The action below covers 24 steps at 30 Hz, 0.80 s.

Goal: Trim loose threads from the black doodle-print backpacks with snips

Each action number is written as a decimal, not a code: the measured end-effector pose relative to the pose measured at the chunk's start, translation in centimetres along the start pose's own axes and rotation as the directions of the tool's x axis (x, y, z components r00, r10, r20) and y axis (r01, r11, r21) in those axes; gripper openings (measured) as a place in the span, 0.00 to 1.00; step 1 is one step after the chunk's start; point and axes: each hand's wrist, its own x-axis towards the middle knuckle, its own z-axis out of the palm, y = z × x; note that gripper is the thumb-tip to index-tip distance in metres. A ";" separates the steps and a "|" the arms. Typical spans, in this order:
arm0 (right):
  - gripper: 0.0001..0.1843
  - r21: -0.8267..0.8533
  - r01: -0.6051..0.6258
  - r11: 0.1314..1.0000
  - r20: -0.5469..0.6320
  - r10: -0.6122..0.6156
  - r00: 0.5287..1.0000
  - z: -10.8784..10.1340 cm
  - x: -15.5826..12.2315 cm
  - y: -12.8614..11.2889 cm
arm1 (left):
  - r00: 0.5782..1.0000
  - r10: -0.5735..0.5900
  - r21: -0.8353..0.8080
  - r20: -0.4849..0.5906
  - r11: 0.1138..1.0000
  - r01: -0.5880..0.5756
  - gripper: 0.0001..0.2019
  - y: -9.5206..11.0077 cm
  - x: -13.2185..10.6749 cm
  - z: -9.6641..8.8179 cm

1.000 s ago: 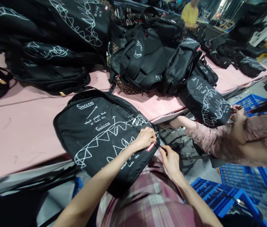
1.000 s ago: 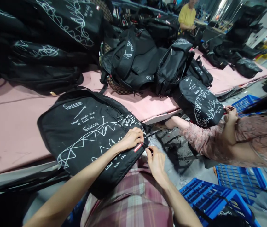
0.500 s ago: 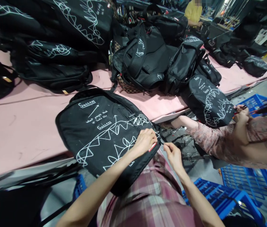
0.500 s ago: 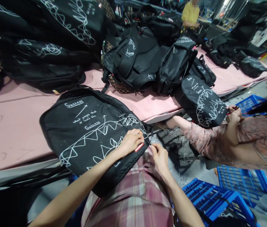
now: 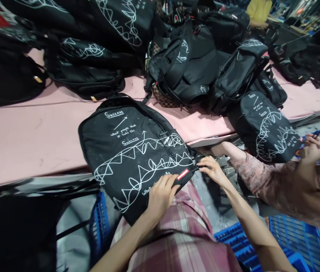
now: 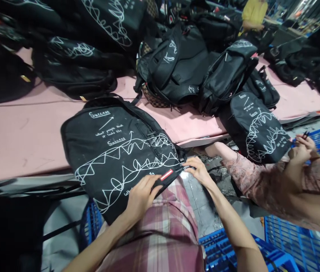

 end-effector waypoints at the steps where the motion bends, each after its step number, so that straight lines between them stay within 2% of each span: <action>1: 0.13 -0.001 0.018 1.000 0.032 -0.018 0.999 -0.1 0.5 0.2 | 1.000 -0.020 0.000 -0.002 1.000 0.020 0.11 0.0 0.0 0.2; 4: 0.16 -0.010 0.065 0.998 0.143 -0.063 0.988 -0.3 1.6 0.5 | 0.999 -0.044 0.017 -0.003 0.999 0.044 0.08 0.0 0.2 0.7; 8: 0.16 -0.066 0.141 0.988 0.236 -0.122 0.964 -0.6 2.4 0.5 | 0.999 0.002 0.051 -0.034 0.999 0.000 0.09 0.0 0.4 0.9; 14: 0.17 -0.075 0.152 0.986 0.257 -0.128 0.958 -0.8 2.4 0.8 | 0.998 0.039 0.080 0.046 0.996 -0.043 0.09 -0.3 0.2 1.0; 24: 0.17 -0.069 0.153 0.986 0.262 -0.130 0.956 -0.6 2.1 0.6 | 0.990 0.124 0.144 0.072 0.981 -0.133 0.09 -0.7 0.0 1.3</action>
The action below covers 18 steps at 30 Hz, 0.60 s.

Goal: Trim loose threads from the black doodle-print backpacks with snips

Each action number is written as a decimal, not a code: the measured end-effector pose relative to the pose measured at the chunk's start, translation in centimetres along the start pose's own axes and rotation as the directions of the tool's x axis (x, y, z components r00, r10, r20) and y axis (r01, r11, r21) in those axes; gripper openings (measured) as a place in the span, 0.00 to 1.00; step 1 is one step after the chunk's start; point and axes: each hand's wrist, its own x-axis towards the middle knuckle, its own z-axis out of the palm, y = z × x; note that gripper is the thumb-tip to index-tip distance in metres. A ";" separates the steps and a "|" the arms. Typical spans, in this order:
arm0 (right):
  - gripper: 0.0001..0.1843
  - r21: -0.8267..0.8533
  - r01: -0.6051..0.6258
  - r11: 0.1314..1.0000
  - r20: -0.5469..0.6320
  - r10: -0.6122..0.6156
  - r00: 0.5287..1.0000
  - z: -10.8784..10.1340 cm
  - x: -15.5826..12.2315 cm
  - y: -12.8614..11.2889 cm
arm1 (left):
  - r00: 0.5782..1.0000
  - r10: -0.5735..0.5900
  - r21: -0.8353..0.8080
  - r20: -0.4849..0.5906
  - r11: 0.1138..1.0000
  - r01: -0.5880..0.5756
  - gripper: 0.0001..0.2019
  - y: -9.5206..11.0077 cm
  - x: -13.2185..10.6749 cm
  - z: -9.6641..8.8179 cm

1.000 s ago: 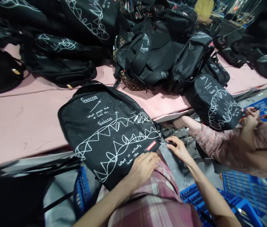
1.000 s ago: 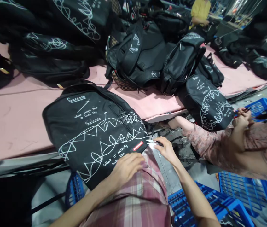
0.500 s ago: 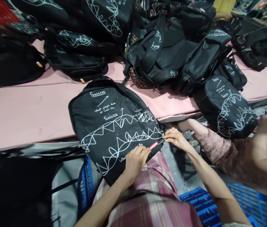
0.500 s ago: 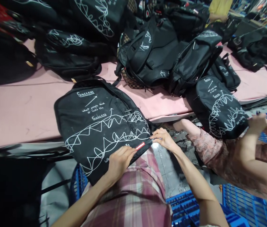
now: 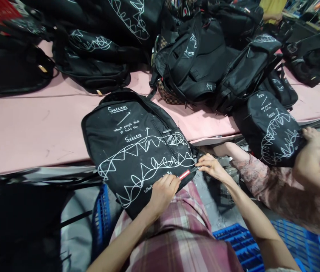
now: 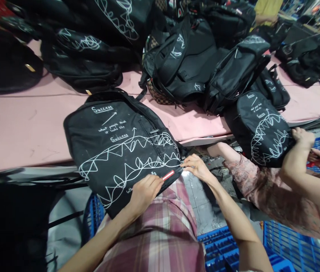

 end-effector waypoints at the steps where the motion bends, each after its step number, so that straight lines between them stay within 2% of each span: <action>1: 0.17 0.004 -0.005 1.000 0.003 0.005 1.000 0.0 0.0 -0.1 | 1.000 -0.004 0.011 -0.004 1.000 0.004 0.09 0.0 0.1 0.0; 7: 0.17 0.006 -0.012 1.000 0.012 0.012 1.000 0.2 0.0 -0.5 | 1.000 -0.003 0.015 -0.004 1.000 0.003 0.10 0.1 0.2 -0.1; 12: 0.16 -0.018 -0.002 1.000 -0.028 0.001 1.000 -0.1 -0.3 -0.4 | 1.000 -0.011 -0.028 0.007 1.000 0.011 0.10 0.1 0.1 0.0; 18: 0.17 -0.022 -0.012 1.000 -0.031 0.011 0.999 0.1 -0.5 -0.5 | 0.999 -0.024 -0.040 -0.022 0.999 0.023 0.11 0.3 0.3 -0.3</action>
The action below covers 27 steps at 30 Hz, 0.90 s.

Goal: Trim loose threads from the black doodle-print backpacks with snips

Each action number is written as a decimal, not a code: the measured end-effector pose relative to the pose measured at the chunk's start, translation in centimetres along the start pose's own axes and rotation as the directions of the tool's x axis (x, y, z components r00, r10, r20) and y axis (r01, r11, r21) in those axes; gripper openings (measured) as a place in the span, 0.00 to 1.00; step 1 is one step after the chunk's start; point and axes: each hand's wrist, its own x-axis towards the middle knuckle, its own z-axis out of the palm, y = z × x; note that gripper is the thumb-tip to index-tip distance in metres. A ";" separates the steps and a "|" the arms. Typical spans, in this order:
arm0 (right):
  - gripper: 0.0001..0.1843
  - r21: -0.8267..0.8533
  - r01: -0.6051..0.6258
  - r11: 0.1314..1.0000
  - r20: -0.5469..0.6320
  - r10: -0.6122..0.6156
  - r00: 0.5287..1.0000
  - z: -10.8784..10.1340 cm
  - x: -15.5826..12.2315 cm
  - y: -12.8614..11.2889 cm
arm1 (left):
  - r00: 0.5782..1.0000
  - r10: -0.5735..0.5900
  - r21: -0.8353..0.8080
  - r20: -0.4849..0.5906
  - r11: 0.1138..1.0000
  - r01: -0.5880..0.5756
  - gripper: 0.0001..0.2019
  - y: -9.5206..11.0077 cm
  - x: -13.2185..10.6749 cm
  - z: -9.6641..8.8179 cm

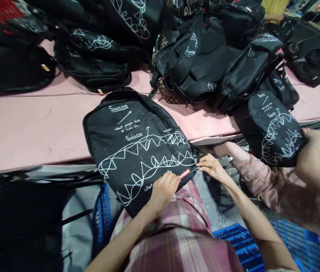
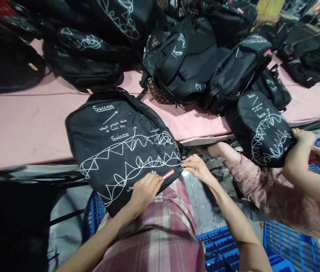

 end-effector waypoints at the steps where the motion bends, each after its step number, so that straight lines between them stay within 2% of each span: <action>1: 0.17 0.002 0.003 1.000 0.001 -0.003 1.000 0.1 0.1 -0.1 | 1.000 0.005 0.011 -0.005 1.000 -0.005 0.11 0.0 0.0 0.0; 12: 0.14 -0.055 0.066 0.996 0.033 -0.064 0.997 0.6 0.4 -1.2 | 1.000 -0.014 -0.023 -0.012 1.000 0.014 0.11 -0.1 -0.3 0.3; 27: 0.13 -0.154 0.169 0.974 0.089 -0.157 0.984 1.7 1.1 -4.1 | 0.999 -0.022 0.010 -0.024 1.000 0.022 0.09 -0.4 -0.7 0.6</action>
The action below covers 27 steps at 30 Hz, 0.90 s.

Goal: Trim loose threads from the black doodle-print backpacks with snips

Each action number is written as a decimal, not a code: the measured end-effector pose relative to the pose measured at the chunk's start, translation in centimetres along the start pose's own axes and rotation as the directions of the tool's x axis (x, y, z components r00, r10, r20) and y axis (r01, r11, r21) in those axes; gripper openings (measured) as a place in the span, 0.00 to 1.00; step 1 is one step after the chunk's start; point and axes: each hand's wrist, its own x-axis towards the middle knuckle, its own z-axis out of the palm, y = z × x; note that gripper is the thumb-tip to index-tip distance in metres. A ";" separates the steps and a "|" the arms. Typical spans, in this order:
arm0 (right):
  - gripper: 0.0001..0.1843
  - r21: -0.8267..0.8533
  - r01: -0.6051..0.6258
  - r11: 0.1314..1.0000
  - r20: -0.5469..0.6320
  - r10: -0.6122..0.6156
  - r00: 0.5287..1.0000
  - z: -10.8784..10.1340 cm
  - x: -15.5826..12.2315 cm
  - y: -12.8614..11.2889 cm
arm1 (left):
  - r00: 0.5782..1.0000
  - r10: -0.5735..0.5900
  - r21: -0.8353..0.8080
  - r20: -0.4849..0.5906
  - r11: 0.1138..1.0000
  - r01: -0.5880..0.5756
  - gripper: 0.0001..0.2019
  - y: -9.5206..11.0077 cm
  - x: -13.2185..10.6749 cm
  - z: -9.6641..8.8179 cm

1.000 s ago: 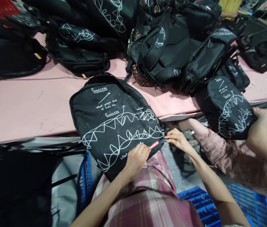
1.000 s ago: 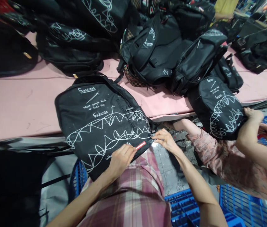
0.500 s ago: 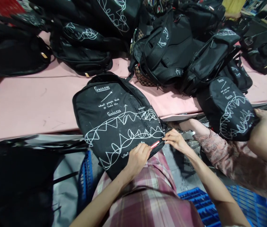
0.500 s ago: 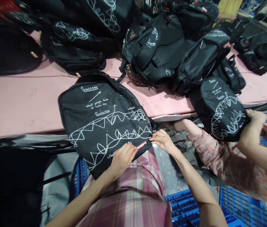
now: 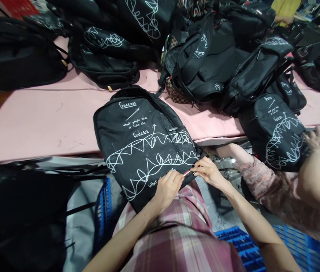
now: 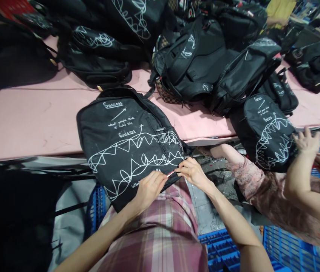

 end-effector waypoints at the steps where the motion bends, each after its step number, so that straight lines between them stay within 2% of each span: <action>1: 0.13 -0.001 0.002 1.000 0.000 -0.002 1.000 0.1 0.0 -0.1 | 1.000 -0.001 0.000 0.002 1.000 0.001 0.09 0.0 0.0 0.0; 18: 0.11 0.022 -0.065 0.998 -0.012 0.065 0.998 1.0 -0.3 -0.9 | 1.000 0.002 -0.030 -0.021 1.000 -0.003 0.08 -0.4 -0.7 0.2; 27: 0.11 0.017 -0.108 0.994 0.039 0.108 0.993 0.7 -0.4 -1.2 | 1.000 -0.002 -0.053 -0.028 0.999 0.000 0.07 -0.4 -0.8 0.2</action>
